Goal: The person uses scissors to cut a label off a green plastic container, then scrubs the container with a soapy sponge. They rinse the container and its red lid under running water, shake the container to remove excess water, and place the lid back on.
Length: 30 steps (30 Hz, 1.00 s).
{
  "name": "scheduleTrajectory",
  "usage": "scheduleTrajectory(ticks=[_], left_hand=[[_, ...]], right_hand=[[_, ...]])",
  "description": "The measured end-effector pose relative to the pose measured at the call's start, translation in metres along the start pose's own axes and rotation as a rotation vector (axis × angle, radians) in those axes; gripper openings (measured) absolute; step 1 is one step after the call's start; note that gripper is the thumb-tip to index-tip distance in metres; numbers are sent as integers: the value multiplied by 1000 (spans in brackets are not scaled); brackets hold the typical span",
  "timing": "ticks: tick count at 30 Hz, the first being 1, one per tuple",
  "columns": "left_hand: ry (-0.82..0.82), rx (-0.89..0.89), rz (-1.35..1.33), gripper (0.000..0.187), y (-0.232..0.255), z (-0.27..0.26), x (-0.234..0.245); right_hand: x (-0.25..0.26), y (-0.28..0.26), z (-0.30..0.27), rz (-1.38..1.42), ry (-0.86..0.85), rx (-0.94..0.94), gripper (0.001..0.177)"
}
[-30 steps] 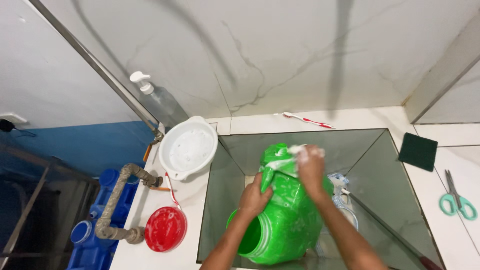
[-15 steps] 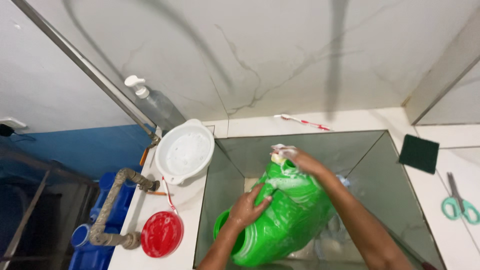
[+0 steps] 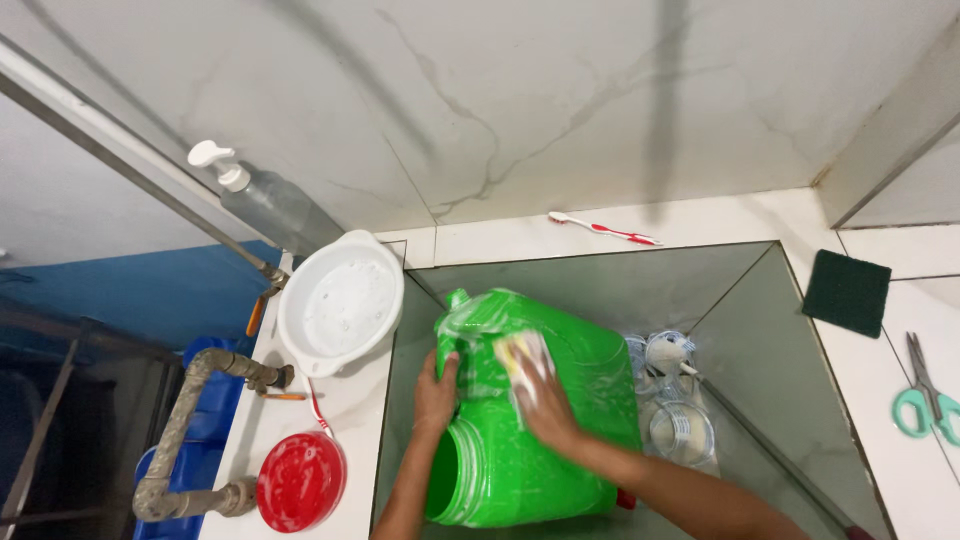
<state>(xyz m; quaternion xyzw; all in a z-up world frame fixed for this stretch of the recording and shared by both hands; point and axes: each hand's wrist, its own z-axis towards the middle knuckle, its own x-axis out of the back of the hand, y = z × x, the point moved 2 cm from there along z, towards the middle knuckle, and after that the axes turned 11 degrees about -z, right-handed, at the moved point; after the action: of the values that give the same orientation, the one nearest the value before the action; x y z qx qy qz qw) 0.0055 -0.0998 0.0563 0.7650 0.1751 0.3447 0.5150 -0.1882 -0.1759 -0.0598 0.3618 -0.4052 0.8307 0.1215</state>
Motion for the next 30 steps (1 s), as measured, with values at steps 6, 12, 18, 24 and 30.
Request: scheduleTrajectory(ticks=[6,12,18,24,30], left_hand=[[17,27,26,55,7,-10,-1],[-35,-189,69,55,12,6,-14],[-114,-507,301,56,73,-34,-50],[-229,-611,453,59,119,-71,-84],[-67,-59,0,71,79,-25,-85]], right_hand=[[-16,194,-2,111,-161,-832,39],[4,95,-124,85,-232,-561,56],[150,-44,48,-242,31,545,49],[164,-63,93,-744,-975,395,37],[183,-59,-7,19,-348,104,79]])
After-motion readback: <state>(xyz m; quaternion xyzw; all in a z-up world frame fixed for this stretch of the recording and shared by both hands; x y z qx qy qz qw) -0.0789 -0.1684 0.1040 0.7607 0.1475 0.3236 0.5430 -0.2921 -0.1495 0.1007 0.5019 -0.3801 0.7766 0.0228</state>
